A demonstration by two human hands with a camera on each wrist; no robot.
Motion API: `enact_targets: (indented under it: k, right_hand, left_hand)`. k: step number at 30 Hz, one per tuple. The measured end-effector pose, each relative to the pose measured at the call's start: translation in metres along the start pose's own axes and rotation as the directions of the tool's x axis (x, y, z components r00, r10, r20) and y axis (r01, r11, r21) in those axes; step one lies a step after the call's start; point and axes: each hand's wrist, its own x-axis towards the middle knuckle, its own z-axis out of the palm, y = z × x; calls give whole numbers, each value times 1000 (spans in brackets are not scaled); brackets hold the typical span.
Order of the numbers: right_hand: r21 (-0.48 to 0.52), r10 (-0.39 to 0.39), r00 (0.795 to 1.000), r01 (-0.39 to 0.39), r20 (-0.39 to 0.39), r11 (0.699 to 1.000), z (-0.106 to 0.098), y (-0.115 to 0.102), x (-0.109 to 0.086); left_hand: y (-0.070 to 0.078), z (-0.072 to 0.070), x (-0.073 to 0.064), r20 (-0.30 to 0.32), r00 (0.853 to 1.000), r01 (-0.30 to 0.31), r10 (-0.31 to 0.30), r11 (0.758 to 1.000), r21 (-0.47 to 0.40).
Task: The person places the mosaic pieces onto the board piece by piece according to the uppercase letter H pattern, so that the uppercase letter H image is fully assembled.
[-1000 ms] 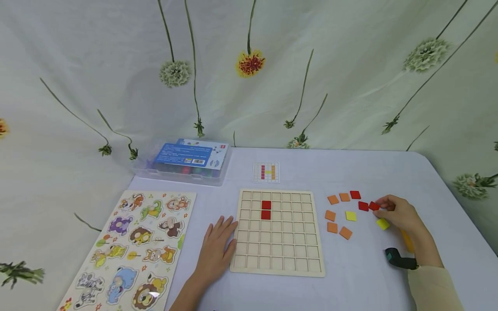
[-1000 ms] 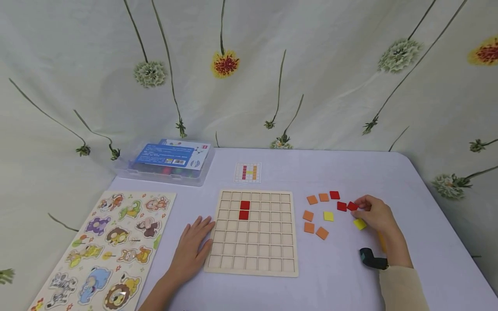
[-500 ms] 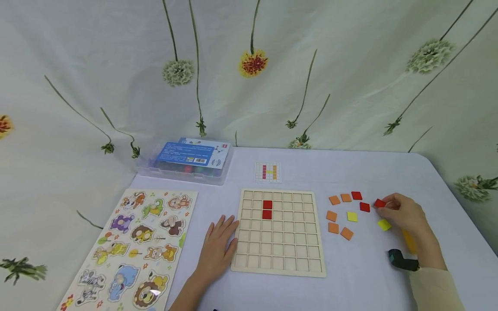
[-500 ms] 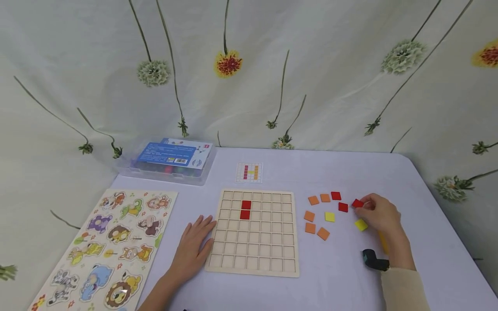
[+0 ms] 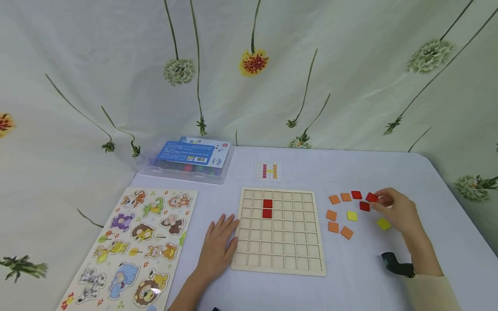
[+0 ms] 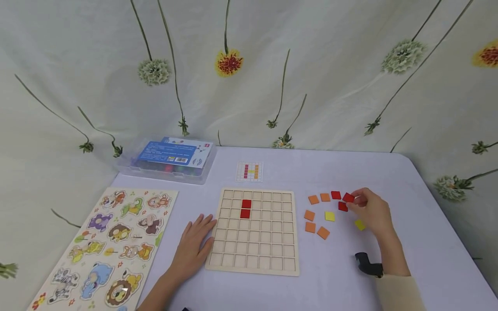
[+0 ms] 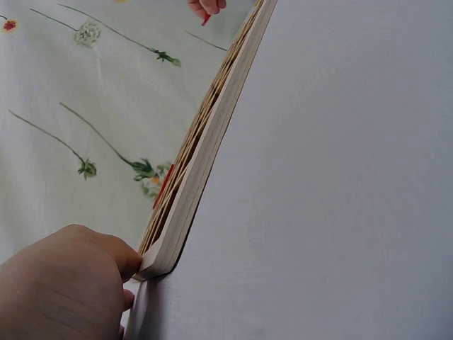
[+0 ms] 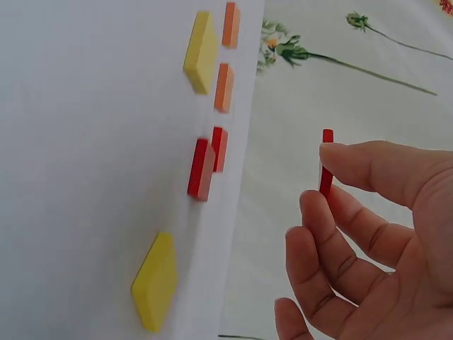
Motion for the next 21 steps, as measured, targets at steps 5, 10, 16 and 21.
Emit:
enact_targets:
  k: [5,10,16,21]
  right_hand:
    - [45,-80,997,81,-21,996,5,-24,-6]
    - [106,-138,990,137,0,985,-3,-72,-23]
    - [154,-200,980,194,21,969,5,-104,-30]
    - [196,-251,968,240,31,951,16,-123,-32]
  left_hand:
    - [0,0,0,0,1000,1,-1,1000,-3]
    - [0,0,0,-4,1000,-3,3,1000,2]
    - [-1,1,1,-5,1000,-3,3,1000,4]
    - [-1,2,1,0,1000,-2,2,1000,8]
